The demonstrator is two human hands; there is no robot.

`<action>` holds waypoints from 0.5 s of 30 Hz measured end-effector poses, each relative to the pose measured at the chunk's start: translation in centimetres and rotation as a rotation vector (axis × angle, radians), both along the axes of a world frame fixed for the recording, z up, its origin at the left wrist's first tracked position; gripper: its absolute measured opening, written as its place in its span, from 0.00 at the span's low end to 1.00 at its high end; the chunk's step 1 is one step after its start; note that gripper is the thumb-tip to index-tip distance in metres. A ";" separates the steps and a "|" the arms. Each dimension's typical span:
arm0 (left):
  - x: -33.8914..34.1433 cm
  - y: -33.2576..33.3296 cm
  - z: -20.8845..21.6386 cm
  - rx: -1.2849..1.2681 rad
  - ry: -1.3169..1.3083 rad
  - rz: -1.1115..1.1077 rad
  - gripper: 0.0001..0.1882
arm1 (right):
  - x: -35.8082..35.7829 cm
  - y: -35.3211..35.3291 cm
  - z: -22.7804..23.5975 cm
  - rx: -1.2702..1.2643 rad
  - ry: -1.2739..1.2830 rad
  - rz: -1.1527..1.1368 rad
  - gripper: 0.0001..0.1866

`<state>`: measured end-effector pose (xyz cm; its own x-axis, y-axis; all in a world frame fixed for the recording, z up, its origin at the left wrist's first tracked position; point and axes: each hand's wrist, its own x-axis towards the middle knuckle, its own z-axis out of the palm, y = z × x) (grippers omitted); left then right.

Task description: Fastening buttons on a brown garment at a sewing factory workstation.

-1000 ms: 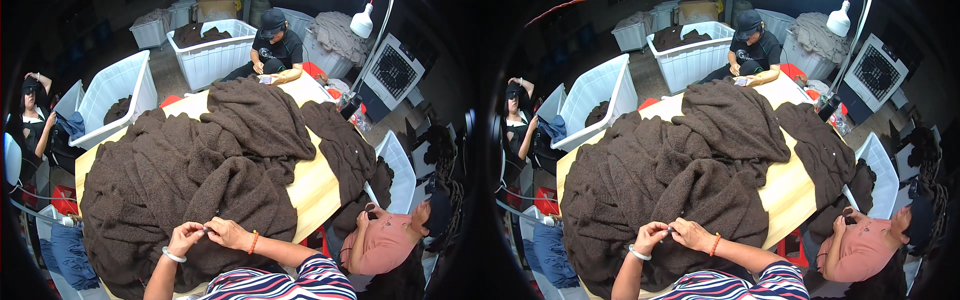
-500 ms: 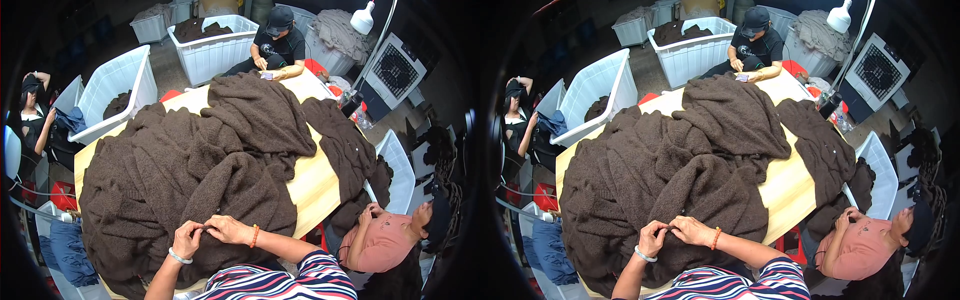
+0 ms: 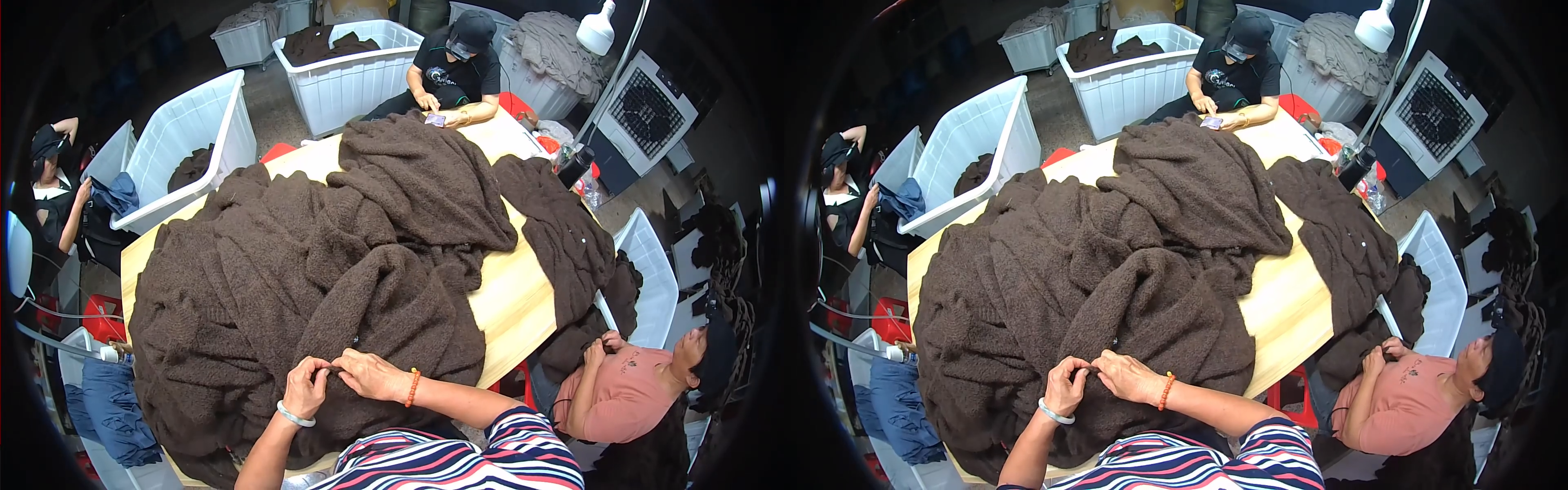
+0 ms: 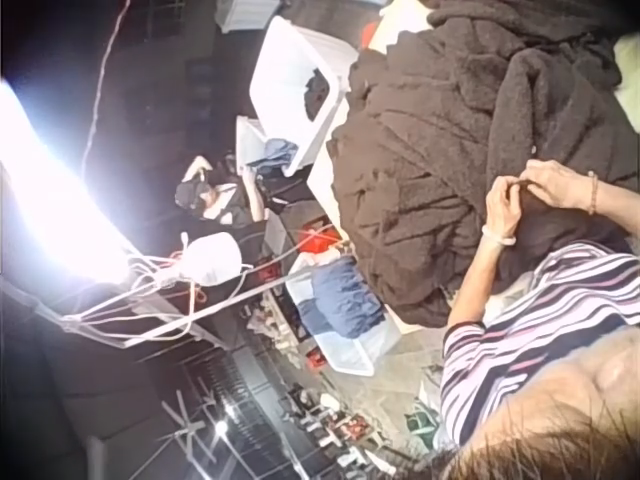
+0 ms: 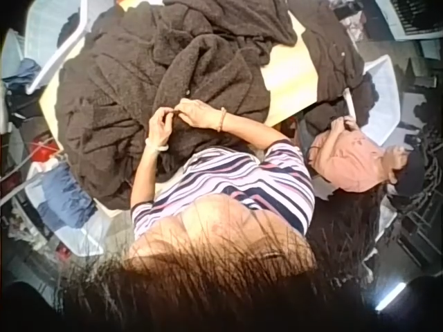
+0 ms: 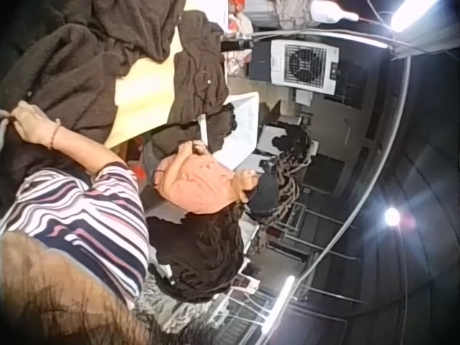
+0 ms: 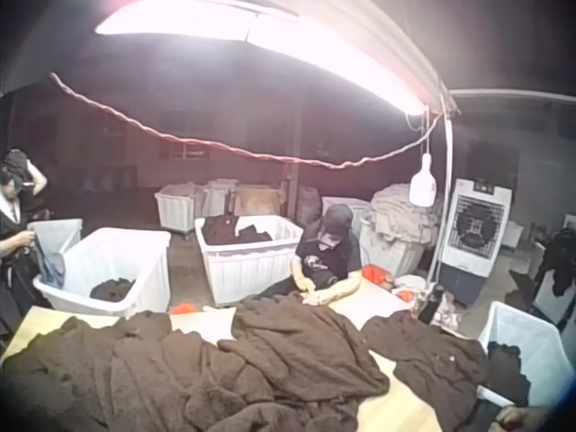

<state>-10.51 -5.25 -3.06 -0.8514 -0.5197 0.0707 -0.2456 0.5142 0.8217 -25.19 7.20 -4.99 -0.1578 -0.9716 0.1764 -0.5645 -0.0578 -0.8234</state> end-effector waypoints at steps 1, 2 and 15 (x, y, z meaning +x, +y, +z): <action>0.1 0.0 -0.2 0.001 -0.001 0.000 0.03 | 0.1 0.0 0.0 0.001 -0.001 0.000 0.12; 0.1 0.0 -0.4 -0.007 0.006 0.002 0.04 | 0.2 0.0 0.0 -0.002 0.026 0.000 0.12; -0.1 0.2 -0.6 -0.056 0.057 0.025 0.05 | 0.5 -0.3 -0.2 -0.034 0.022 -0.076 0.09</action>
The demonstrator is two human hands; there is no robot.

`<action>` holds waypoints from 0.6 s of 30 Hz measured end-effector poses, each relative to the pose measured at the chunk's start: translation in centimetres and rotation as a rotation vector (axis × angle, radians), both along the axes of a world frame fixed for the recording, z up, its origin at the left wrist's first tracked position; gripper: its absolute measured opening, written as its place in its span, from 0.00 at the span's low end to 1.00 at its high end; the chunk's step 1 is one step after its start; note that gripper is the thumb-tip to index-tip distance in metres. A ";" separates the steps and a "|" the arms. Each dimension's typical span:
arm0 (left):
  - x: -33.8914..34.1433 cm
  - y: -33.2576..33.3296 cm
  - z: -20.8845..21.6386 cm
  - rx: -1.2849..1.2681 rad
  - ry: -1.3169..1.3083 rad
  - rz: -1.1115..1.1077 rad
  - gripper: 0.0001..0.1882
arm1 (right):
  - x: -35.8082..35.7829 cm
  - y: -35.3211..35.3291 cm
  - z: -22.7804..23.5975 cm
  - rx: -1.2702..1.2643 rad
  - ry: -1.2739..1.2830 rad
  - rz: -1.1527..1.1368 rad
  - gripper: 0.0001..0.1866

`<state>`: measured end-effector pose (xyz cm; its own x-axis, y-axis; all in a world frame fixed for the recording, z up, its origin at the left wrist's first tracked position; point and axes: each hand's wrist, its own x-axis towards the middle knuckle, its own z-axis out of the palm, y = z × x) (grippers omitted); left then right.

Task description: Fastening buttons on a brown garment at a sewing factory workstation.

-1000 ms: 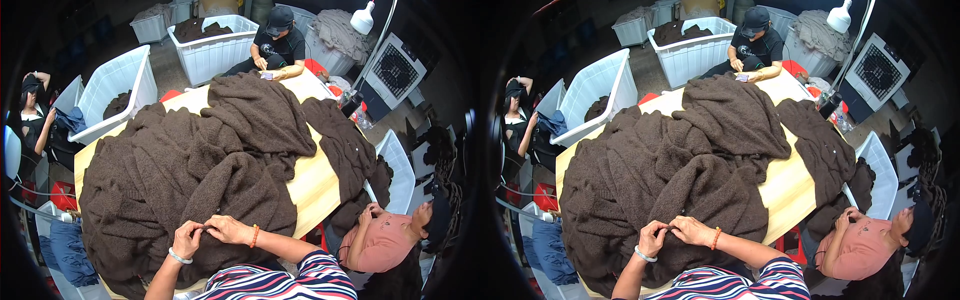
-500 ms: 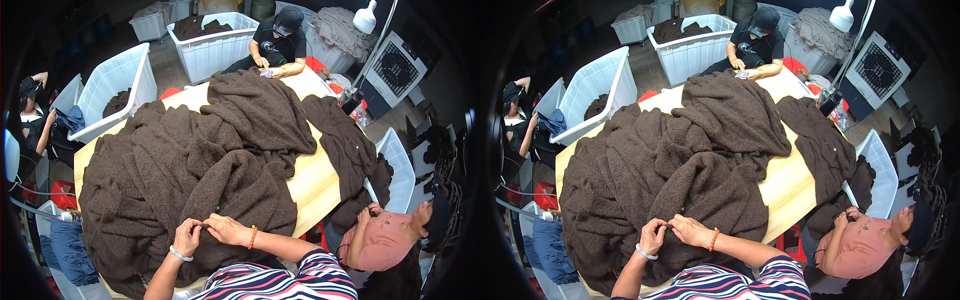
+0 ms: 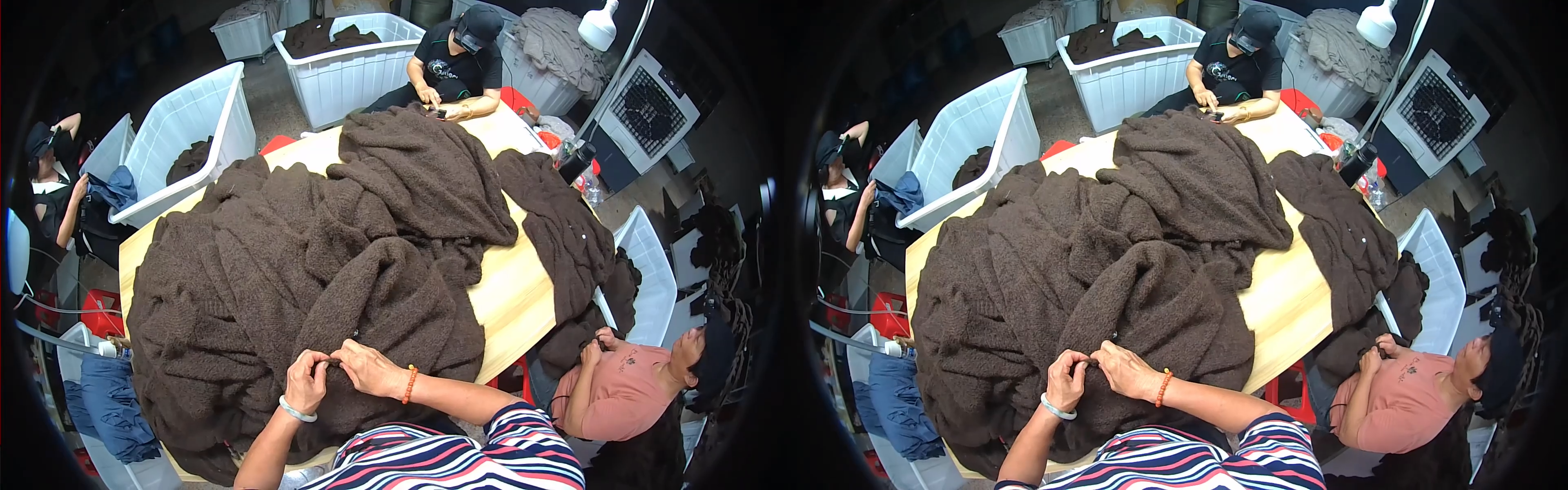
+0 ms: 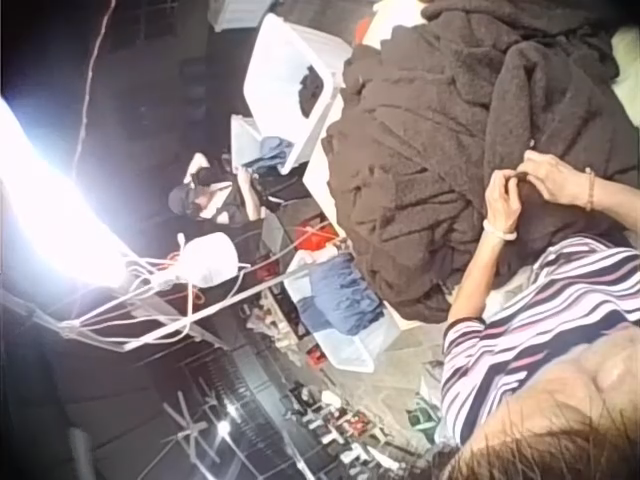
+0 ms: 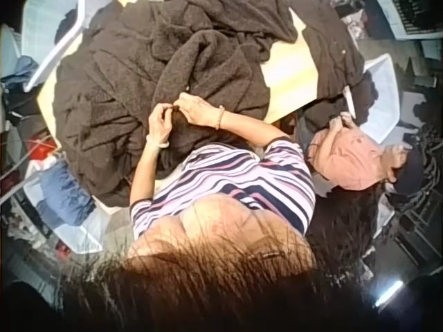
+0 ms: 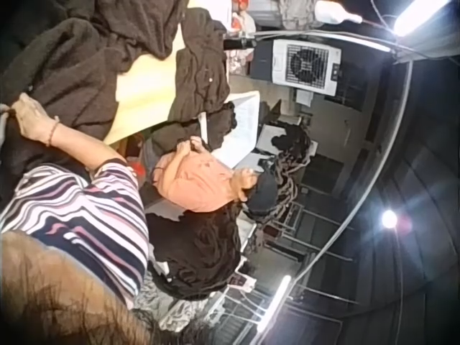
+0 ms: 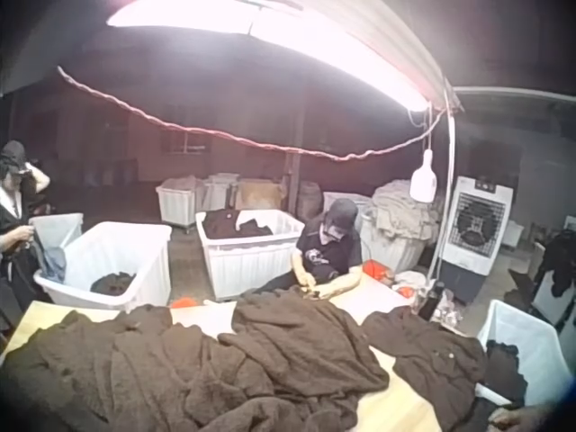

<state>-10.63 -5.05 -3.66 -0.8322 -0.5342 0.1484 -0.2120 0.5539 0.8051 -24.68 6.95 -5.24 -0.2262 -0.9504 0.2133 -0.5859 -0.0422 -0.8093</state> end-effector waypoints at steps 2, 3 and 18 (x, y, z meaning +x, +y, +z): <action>0.1 -0.1 -0.3 -0.008 0.021 0.004 0.05 | 0.0 -0.1 0.1 -0.010 -0.006 -0.002 0.10; 0.1 -0.1 -0.4 -0.018 0.041 0.006 0.05 | -0.1 -0.2 0.1 -0.022 -0.014 -0.005 0.10; 0.6 0.1 -0.8 -0.078 0.128 -0.038 0.07 | -1.1 -0.4 -0.1 -0.106 -0.155 0.038 0.06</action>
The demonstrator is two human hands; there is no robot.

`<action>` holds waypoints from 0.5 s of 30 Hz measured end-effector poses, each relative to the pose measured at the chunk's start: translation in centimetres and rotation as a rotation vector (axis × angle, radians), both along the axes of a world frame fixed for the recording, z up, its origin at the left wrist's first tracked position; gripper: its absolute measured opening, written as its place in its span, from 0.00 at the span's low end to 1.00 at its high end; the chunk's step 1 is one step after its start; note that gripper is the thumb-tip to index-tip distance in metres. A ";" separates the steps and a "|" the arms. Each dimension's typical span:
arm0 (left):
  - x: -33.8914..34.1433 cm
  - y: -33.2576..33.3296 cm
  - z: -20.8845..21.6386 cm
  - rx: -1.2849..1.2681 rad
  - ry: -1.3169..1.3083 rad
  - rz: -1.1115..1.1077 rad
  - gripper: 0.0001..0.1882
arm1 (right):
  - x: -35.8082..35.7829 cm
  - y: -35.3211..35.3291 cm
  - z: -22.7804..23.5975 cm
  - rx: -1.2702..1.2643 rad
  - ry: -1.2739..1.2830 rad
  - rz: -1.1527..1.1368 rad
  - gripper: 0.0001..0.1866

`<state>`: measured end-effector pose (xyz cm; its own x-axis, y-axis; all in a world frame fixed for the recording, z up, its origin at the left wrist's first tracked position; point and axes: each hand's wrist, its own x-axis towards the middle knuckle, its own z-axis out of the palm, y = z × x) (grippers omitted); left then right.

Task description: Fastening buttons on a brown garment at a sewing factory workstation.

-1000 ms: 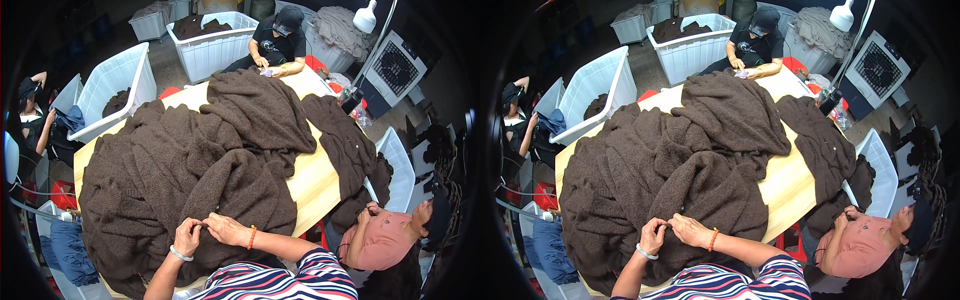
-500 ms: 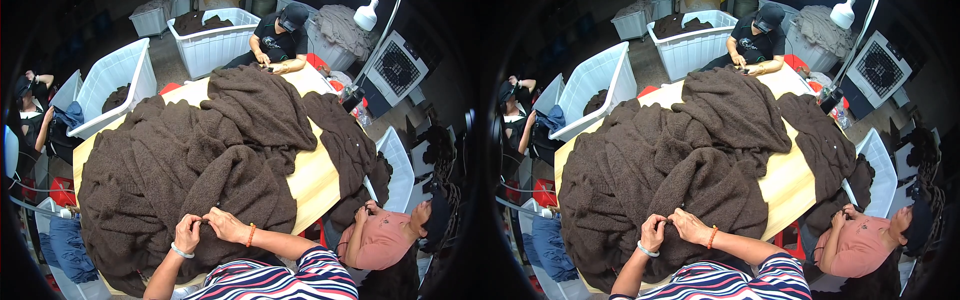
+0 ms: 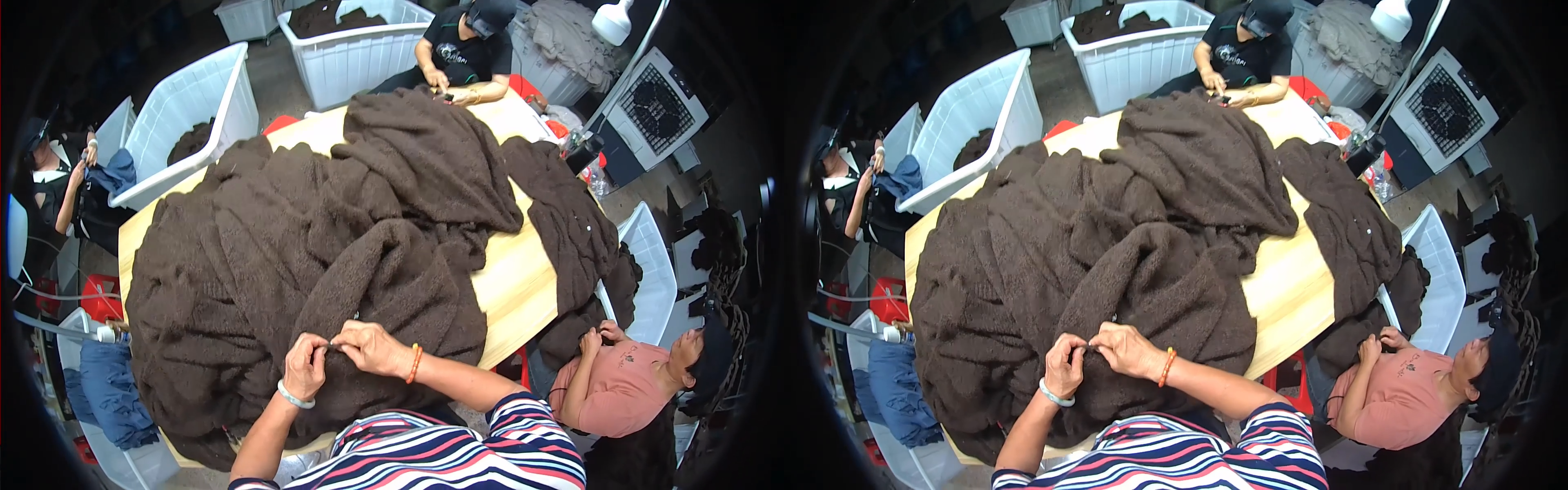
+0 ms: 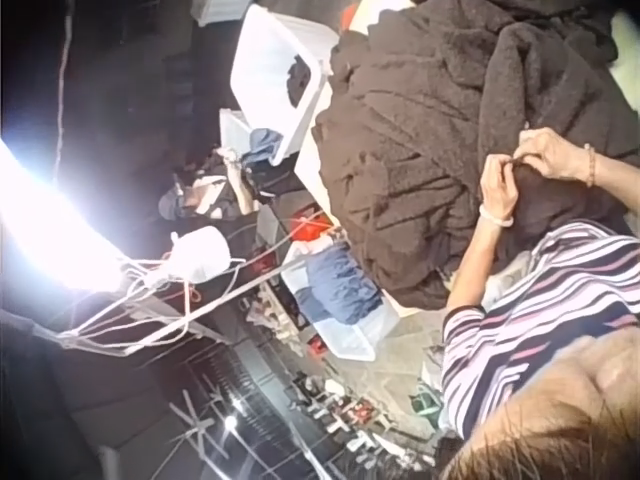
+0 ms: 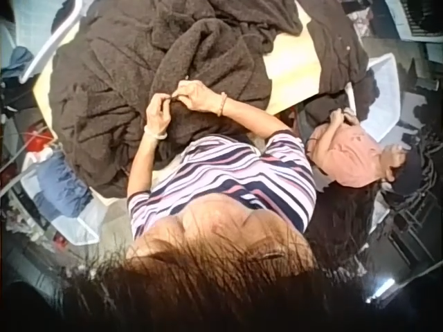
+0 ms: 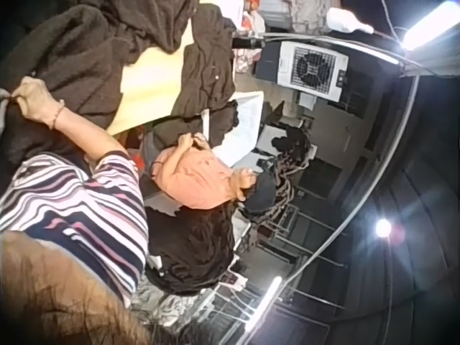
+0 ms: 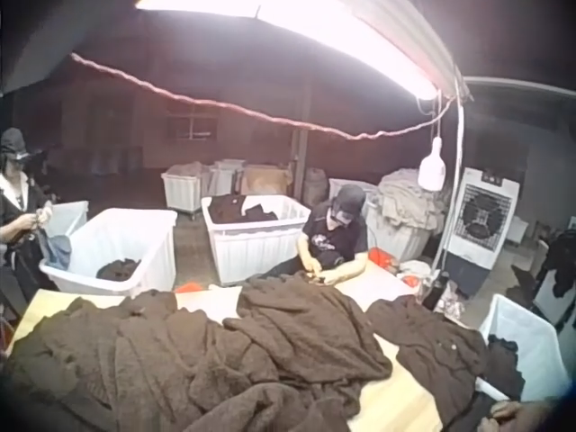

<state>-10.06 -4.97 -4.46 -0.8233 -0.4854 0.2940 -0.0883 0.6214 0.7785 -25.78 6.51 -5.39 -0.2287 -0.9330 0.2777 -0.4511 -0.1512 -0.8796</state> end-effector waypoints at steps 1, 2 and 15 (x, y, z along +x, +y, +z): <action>0.1 -0.1 0.0 -0.013 0.006 -0.002 0.07 | -0.3 -0.3 0.4 0.018 0.031 0.026 0.05; 0.1 -0.2 -0.1 -0.008 0.019 -0.007 0.07 | -0.4 -0.4 0.8 0.013 0.080 0.049 0.05; 0.3 -0.5 0.7 0.346 -0.152 0.028 0.03 | -1.3 -0.5 2.1 0.154 0.078 0.101 0.11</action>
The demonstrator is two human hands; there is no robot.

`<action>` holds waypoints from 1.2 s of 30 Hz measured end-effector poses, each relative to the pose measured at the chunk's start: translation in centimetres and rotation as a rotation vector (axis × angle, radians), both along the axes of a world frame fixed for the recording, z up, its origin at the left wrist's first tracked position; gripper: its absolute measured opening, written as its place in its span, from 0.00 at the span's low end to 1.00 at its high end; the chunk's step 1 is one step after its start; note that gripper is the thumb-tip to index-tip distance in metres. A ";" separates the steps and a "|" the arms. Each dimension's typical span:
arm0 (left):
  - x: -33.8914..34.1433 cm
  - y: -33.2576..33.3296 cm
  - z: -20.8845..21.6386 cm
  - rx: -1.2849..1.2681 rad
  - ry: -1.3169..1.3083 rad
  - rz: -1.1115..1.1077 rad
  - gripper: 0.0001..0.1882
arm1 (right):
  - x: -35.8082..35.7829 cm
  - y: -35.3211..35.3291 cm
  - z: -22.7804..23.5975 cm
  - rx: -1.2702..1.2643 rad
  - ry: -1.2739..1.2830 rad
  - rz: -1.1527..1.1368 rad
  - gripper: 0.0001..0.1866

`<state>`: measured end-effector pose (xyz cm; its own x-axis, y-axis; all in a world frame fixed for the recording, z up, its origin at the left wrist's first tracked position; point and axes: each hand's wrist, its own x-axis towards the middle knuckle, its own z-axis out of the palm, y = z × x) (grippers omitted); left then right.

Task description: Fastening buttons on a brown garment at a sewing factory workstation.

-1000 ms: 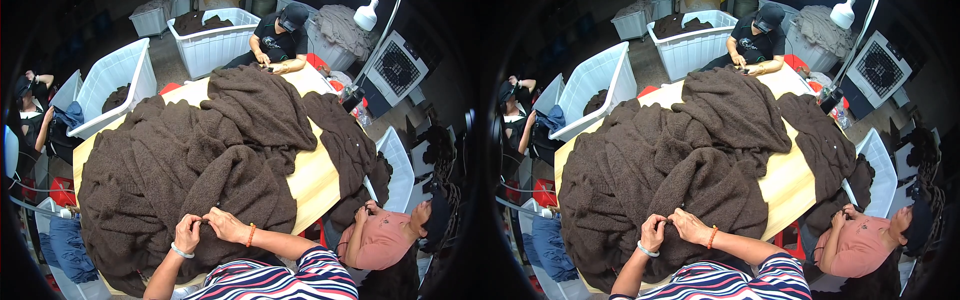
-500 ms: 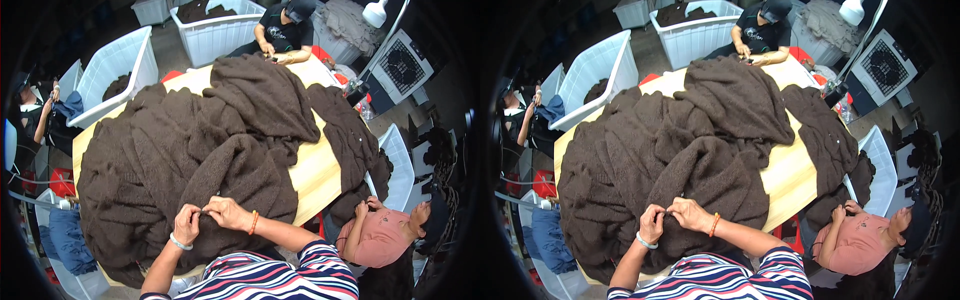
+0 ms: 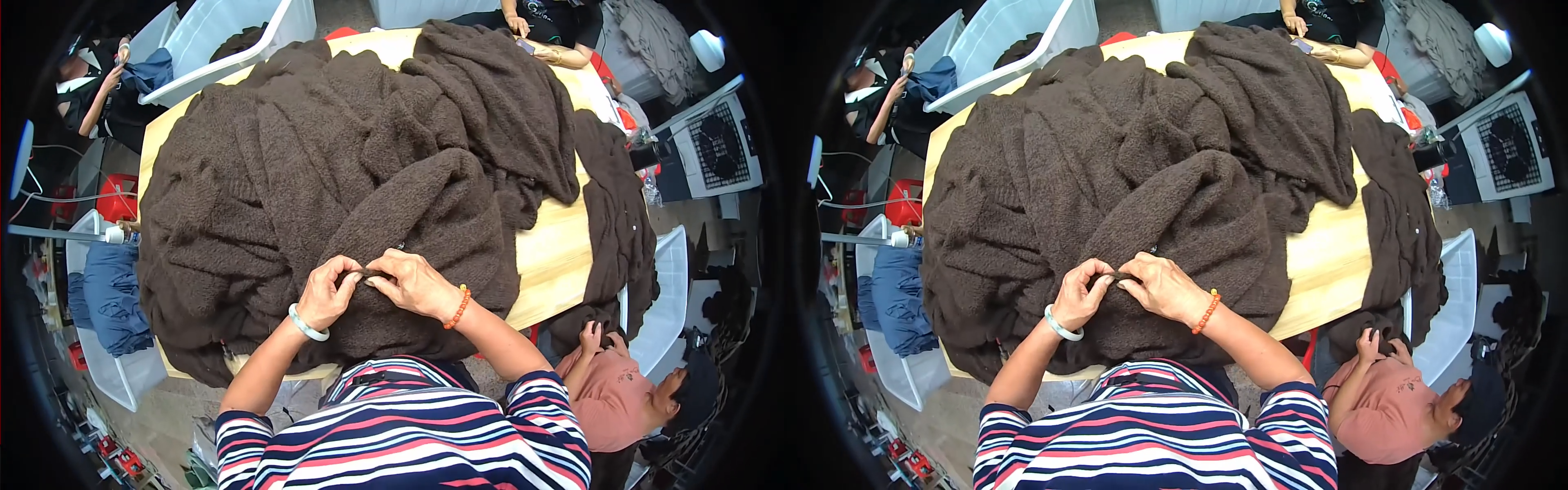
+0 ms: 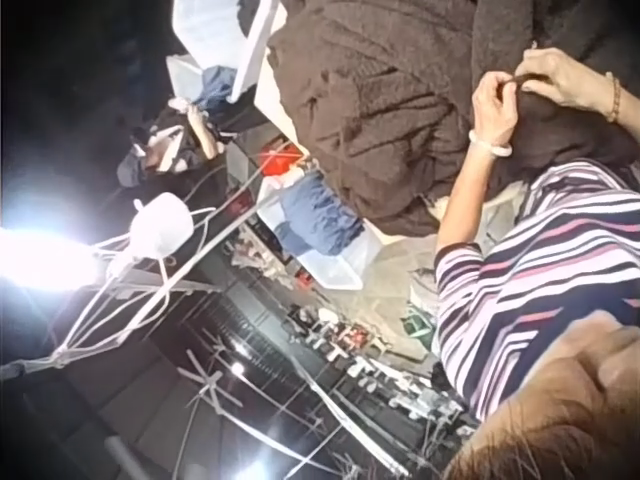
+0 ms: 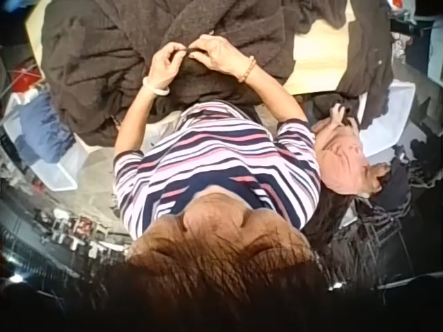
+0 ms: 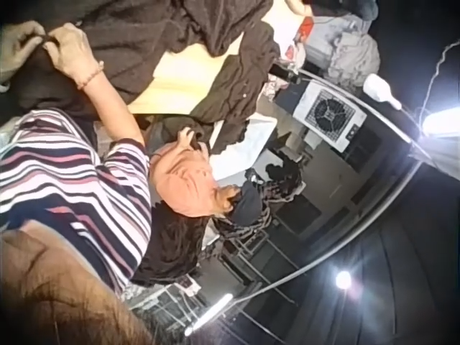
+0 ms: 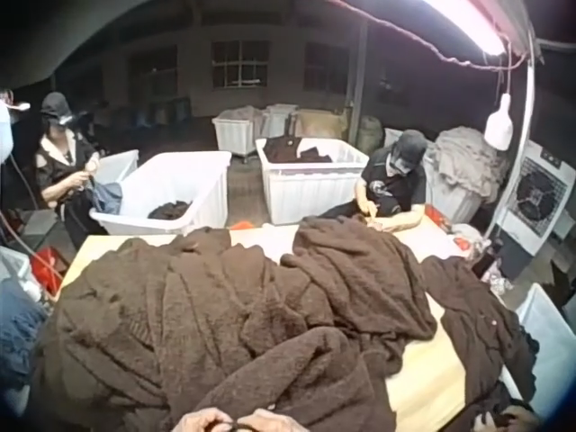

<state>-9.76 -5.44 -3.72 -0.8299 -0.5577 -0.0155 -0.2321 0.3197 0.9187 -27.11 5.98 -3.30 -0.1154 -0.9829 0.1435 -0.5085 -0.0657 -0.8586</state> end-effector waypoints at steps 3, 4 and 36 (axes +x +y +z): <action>0.2 0.1 -0.2 0.087 -0.059 0.007 0.03 | 0.5 0.2 0.0 -0.038 0.069 -0.007 0.11; 0.2 0.1 -0.1 0.076 -0.056 0.014 0.03 | 0.5 0.2 0.1 -0.042 0.107 -0.011 0.10; -0.2 0.4 0.7 -0.045 0.054 0.035 0.03 | -0.2 0.2 -1.2 -0.049 -0.134 -0.007 0.11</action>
<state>-9.94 -5.02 -2.99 -0.8087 -0.5857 0.0549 -0.1940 0.3536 0.9151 -27.34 6.19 -4.53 -0.1438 -0.9742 0.1741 -0.3900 -0.1059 -0.9147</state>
